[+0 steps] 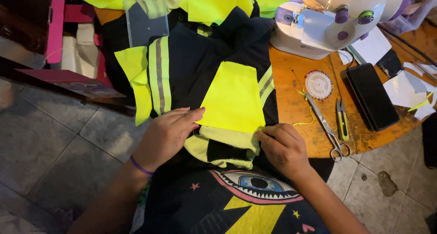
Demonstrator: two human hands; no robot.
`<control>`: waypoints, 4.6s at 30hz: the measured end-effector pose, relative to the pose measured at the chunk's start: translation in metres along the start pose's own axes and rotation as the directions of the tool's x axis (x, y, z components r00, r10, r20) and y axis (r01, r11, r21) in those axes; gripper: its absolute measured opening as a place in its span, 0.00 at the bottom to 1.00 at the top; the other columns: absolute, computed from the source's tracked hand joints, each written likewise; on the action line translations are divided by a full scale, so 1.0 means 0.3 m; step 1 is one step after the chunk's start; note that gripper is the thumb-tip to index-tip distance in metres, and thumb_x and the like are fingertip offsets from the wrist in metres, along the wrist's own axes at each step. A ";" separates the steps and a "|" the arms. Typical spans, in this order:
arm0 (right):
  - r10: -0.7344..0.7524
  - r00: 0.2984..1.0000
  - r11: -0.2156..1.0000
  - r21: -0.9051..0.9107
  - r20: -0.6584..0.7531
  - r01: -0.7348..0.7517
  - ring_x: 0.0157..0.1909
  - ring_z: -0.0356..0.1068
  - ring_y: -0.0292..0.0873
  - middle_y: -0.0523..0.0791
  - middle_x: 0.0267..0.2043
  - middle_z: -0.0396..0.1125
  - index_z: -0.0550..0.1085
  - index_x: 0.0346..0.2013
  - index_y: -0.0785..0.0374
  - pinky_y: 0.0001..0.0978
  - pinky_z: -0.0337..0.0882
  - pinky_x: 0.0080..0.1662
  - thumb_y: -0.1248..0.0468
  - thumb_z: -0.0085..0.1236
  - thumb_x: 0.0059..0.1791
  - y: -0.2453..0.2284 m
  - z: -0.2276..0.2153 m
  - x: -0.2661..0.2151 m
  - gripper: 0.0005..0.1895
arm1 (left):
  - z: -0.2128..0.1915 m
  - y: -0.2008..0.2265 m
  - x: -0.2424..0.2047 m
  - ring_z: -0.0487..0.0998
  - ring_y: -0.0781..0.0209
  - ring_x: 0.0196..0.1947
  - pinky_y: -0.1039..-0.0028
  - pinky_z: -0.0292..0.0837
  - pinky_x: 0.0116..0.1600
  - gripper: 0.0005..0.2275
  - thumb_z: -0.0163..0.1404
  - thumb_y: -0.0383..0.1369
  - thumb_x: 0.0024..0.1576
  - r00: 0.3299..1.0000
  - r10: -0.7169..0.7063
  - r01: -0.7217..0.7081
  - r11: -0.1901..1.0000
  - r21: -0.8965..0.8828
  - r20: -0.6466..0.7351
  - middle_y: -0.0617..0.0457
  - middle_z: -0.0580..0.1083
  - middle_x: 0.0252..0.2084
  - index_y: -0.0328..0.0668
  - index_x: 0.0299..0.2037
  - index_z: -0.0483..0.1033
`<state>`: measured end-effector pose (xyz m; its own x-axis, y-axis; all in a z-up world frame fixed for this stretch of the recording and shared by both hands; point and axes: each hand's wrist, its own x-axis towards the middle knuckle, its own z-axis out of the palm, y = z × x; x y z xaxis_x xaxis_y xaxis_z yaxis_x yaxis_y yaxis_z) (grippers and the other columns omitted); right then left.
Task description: The person aligns a piece of neon yellow fabric onto a black garment with reflective stripes. They fold the edges of the yellow fabric and secure it to the black material using multiple straight pins.
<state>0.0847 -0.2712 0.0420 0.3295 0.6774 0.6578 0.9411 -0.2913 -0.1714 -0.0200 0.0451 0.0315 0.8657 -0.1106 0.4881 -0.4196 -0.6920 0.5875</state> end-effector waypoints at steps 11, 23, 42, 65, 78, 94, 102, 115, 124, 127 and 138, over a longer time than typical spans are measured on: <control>-0.003 1.000 1.000 0.007 0.000 0.003 0.33 0.76 0.53 0.51 0.35 0.74 0.84 0.37 0.65 0.46 0.79 0.41 0.74 0.62 0.49 0.007 0.004 -0.004 0.07 | 0.038 -0.024 -0.039 0.85 0.49 0.54 0.55 0.78 0.65 0.10 0.53 0.24 0.65 0.982 0.187 -0.182 0.965 0.190 -0.006 0.46 0.82 0.45 0.38 0.54 0.82; -0.022 0.999 1.000 0.012 -0.049 0.022 0.31 0.74 0.53 0.50 0.33 0.73 0.81 0.31 0.66 0.43 0.77 0.38 0.73 0.62 0.48 -0.010 -0.001 0.017 0.03 | 0.076 0.036 -0.010 0.76 0.45 0.63 0.48 0.65 0.72 0.13 0.48 0.32 0.66 0.970 0.133 -0.201 0.912 0.357 0.206 0.46 0.76 0.50 0.38 0.56 0.79; -0.029 0.991 0.999 0.029 0.131 0.026 0.41 0.73 0.52 0.54 0.47 0.74 0.77 0.53 0.71 0.42 0.75 0.47 0.72 0.54 0.56 -0.002 -0.054 0.001 0.11 | 0.217 0.157 0.021 0.60 0.48 0.79 0.49 0.49 0.81 0.29 0.49 0.38 0.61 0.926 0.172 -0.305 0.864 0.399 0.336 0.45 0.64 0.78 0.40 0.74 0.66; -0.097 0.976 0.995 -0.003 0.194 0.099 0.48 0.74 0.54 0.54 0.57 0.75 0.78 0.57 0.69 0.45 0.76 0.52 0.69 0.51 0.60 -0.007 -0.051 0.012 0.13 | 0.186 0.168 0.042 0.61 0.46 0.79 0.45 0.51 0.79 0.26 0.49 0.35 0.60 0.923 0.204 -0.322 0.872 0.369 0.325 0.45 0.65 0.77 0.41 0.71 0.69; -0.065 0.973 0.998 -0.003 0.221 0.068 0.48 0.72 0.54 0.53 0.58 0.75 0.77 0.58 0.70 0.44 0.75 0.53 0.69 0.49 0.59 -0.007 -0.054 0.006 0.15 | 0.188 0.164 0.039 0.61 0.47 0.79 0.39 0.50 0.78 0.27 0.51 0.33 0.59 0.927 0.218 -0.328 0.865 0.380 0.305 0.47 0.65 0.77 0.39 0.71 0.70; -0.064 0.974 0.998 -0.002 0.217 0.066 0.48 0.73 0.56 0.53 0.59 0.75 0.78 0.58 0.68 0.45 0.74 0.52 0.68 0.52 0.59 -0.005 -0.050 0.002 0.14 | 0.175 0.160 0.041 0.66 0.47 0.75 0.41 0.54 0.77 0.18 0.43 0.30 0.67 0.912 0.260 -0.364 0.870 0.333 0.318 0.47 0.70 0.74 0.41 0.66 0.74; -0.032 0.976 0.999 0.012 0.217 0.030 0.50 0.72 0.55 0.50 0.61 0.75 0.76 0.61 0.65 0.46 0.73 0.55 0.66 0.51 0.61 0.002 -0.045 -0.023 0.15 | 0.187 0.149 0.043 0.67 0.52 0.75 0.50 0.55 0.79 0.24 0.48 0.30 0.57 0.925 0.241 -0.350 0.841 0.413 0.293 0.47 0.71 0.73 0.42 0.67 0.73; 0.174 0.973 0.970 0.145 0.150 -0.196 0.54 0.74 0.55 0.53 0.55 0.75 0.77 0.55 0.63 0.51 0.75 0.57 0.69 0.58 0.54 0.061 -0.118 -0.082 0.14 | 0.180 0.138 0.039 0.68 0.47 0.75 0.35 0.54 0.75 0.22 0.45 0.27 0.61 0.920 0.244 -0.345 0.877 0.334 0.308 0.46 0.71 0.72 0.43 0.68 0.71; 0.937 0.171 0.295 -0.428 0.306 -0.854 0.34 0.73 0.42 0.41 0.29 0.77 0.87 0.34 0.45 0.39 0.66 0.37 0.55 0.68 0.45 0.153 -0.234 -0.015 0.05 | 0.182 0.131 0.036 0.67 0.49 0.75 0.39 0.53 0.77 0.25 0.48 0.29 0.58 0.917 0.230 -0.347 0.865 0.363 0.326 0.47 0.71 0.72 0.41 0.68 0.71; 0.901 0.197 0.371 -0.456 0.386 -0.809 0.42 0.76 0.47 0.42 0.39 0.80 0.87 0.37 0.47 0.44 0.70 0.43 0.59 0.65 0.49 0.159 -0.236 0.000 0.06 | 0.177 0.125 0.035 0.68 0.45 0.74 0.37 0.53 0.77 0.23 0.53 0.27 0.55 0.923 0.246 -0.326 0.909 0.261 0.297 0.43 0.71 0.70 0.40 0.63 0.74; 0.875 0.349 0.470 -0.410 0.337 -0.782 0.47 0.76 0.55 0.47 0.47 0.78 0.82 0.39 0.59 0.50 0.72 0.45 0.67 0.58 0.51 0.114 -0.230 -0.018 0.06 | 0.177 0.132 0.035 0.65 0.48 0.76 0.38 0.49 0.78 0.25 0.50 0.28 0.58 0.919 0.225 -0.327 0.893 0.308 0.324 0.44 0.69 0.73 0.37 0.69 0.71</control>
<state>0.1101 -0.3313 0.0833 0.9634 0.2091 -0.1679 0.1535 -0.9433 -0.2943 -0.0130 -0.0214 0.0254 0.7895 -0.4886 0.3715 -0.5742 -0.8017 0.1659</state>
